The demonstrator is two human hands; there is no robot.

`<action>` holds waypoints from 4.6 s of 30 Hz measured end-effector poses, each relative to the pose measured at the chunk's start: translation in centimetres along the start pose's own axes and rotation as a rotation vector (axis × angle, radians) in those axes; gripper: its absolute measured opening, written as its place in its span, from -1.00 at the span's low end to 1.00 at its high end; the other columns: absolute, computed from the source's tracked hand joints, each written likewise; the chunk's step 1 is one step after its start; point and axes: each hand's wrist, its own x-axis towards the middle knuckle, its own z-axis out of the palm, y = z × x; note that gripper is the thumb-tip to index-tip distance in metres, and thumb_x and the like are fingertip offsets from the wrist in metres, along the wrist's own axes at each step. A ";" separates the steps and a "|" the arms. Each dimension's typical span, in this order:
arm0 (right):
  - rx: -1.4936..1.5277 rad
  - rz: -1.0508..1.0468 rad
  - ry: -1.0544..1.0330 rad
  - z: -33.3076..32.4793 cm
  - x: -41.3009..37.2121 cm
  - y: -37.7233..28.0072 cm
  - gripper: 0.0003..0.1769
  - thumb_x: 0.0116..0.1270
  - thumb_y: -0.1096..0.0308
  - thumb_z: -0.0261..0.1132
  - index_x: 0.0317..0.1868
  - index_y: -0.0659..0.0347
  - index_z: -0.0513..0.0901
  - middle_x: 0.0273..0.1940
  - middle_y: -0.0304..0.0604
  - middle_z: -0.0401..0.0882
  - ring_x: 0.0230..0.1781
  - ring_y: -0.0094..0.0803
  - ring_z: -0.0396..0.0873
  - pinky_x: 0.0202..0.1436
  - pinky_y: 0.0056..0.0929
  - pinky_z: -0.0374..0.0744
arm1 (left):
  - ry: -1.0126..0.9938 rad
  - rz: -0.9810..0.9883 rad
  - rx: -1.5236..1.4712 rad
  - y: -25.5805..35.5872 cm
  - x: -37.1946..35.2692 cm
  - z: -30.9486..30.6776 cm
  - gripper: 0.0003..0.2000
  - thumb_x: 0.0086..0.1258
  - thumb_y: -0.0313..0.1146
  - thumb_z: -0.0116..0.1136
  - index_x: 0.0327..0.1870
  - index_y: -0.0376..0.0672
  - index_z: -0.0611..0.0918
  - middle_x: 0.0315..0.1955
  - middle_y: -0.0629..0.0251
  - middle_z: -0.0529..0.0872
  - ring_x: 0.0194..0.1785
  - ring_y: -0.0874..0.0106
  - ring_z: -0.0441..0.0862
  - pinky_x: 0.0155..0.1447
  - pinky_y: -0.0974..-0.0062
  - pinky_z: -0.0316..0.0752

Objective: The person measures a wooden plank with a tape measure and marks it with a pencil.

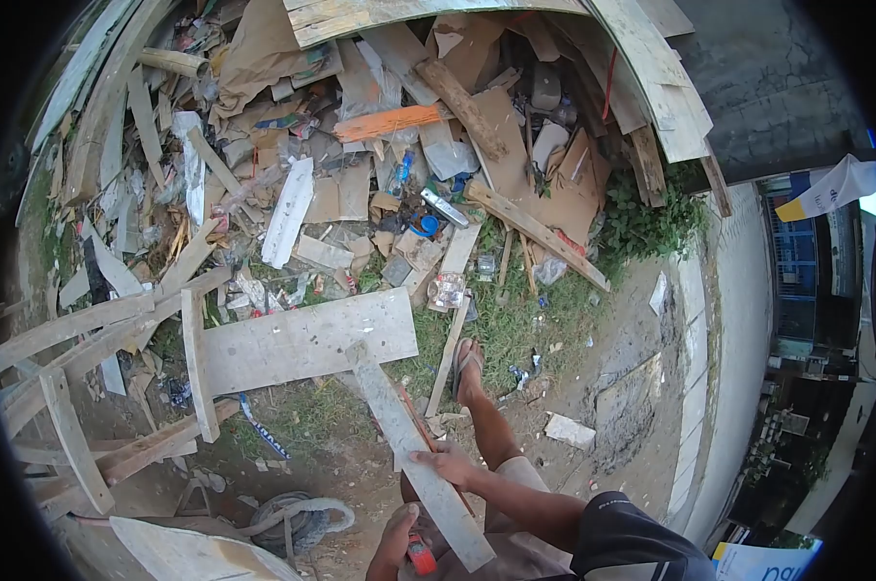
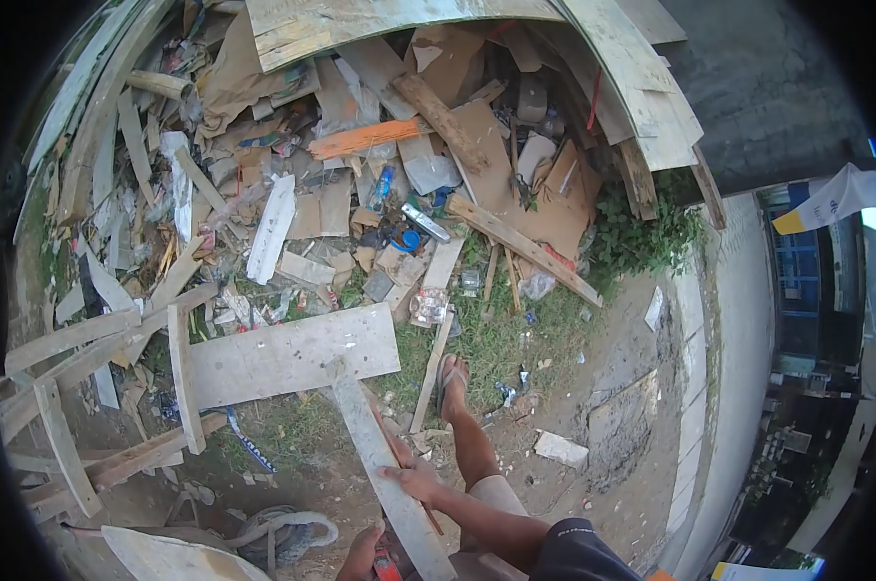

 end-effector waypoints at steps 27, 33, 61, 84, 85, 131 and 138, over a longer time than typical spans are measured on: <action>-0.918 -0.587 0.521 3.8 0.8 1.1 -0.67 0.27 0.16 0.37 -0.09 0.23 0.73 -0.29 0.08 0.66 -0.25 -0.09 0.67 -0.07 -0.16 0.57 | 0.004 0.202 -0.129 -3.4 4.2 -5.0 -0.69 0.46 -0.17 0.18 0.04 -0.19 0.58 -0.35 0.33 0.62 -0.36 0.47 0.57 -0.27 0.50 0.49; -0.817 -0.588 0.342 7.7 -3.0 -3.3 -0.60 0.41 0.04 0.29 -0.08 0.26 0.71 -0.28 0.01 0.71 -0.26 -0.20 0.67 -0.13 -0.23 0.59 | -0.101 0.243 -0.180 -2.2 2.5 -5.7 -0.65 0.49 -0.12 0.15 0.09 -0.20 0.59 -0.26 0.30 0.66 -0.25 0.44 0.60 -0.15 0.46 0.52; -0.983 -1.019 0.095 6.9 -31.2 -6.6 -0.64 0.49 0.16 0.18 0.18 0.11 0.62 -0.11 -0.04 0.71 -0.06 -0.20 0.65 0.04 -0.22 0.58 | -0.494 0.467 -0.120 8.2 -4.2 0.4 -0.47 0.49 0.19 -0.01 0.06 -0.12 0.67 -0.14 0.23 0.77 -0.06 0.24 0.72 0.10 0.04 0.61; -0.895 -0.520 0.706 -48.0 -24.0 -20.4 -0.63 0.44 0.10 0.16 0.07 0.16 0.64 -0.15 0.15 0.73 -0.09 0.01 0.72 0.02 -0.13 0.63 | -0.287 0.372 0.094 12.2 1.5 38.1 -0.50 0.50 0.14 -0.02 0.10 -0.13 0.60 -0.23 0.15 0.75 -0.20 0.22 0.71 -0.08 0.14 0.62; -0.917 -0.521 0.703 -49.6 -23.8 -21.0 -0.63 0.44 0.10 0.16 0.07 0.16 0.64 -0.15 0.15 0.73 -0.09 0.01 0.72 0.02 -0.13 0.63 | -0.287 0.385 0.068 11.8 2.0 39.8 -0.50 0.50 0.14 -0.02 0.10 -0.13 0.60 -0.23 0.15 0.74 -0.21 0.22 0.71 -0.08 0.14 0.62; 0.254 -0.579 0.163 -36.6 -10.7 -53.2 -0.72 0.54 0.21 0.15 -0.14 0.19 0.73 -0.40 -0.21 0.76 -0.61 -0.56 0.53 -0.58 -0.52 0.40 | 0.028 0.412 -0.210 26.9 -5.6 45.4 -0.52 0.46 0.12 -0.03 0.12 -0.11 0.50 -0.42 0.10 0.70 -0.45 0.21 0.69 -0.35 0.23 0.64; 0.392 -0.737 0.356 -47.7 -14.1 -65.5 -0.63 0.51 0.09 0.23 0.05 0.22 0.66 -0.31 -0.16 0.73 -0.45 -0.50 0.66 -0.43 -0.52 0.57 | 0.078 0.448 -0.170 20.7 -3.4 43.7 -0.52 0.44 0.12 0.02 0.13 -0.07 0.50 -0.40 0.13 0.69 -0.41 0.22 0.69 -0.32 0.23 0.63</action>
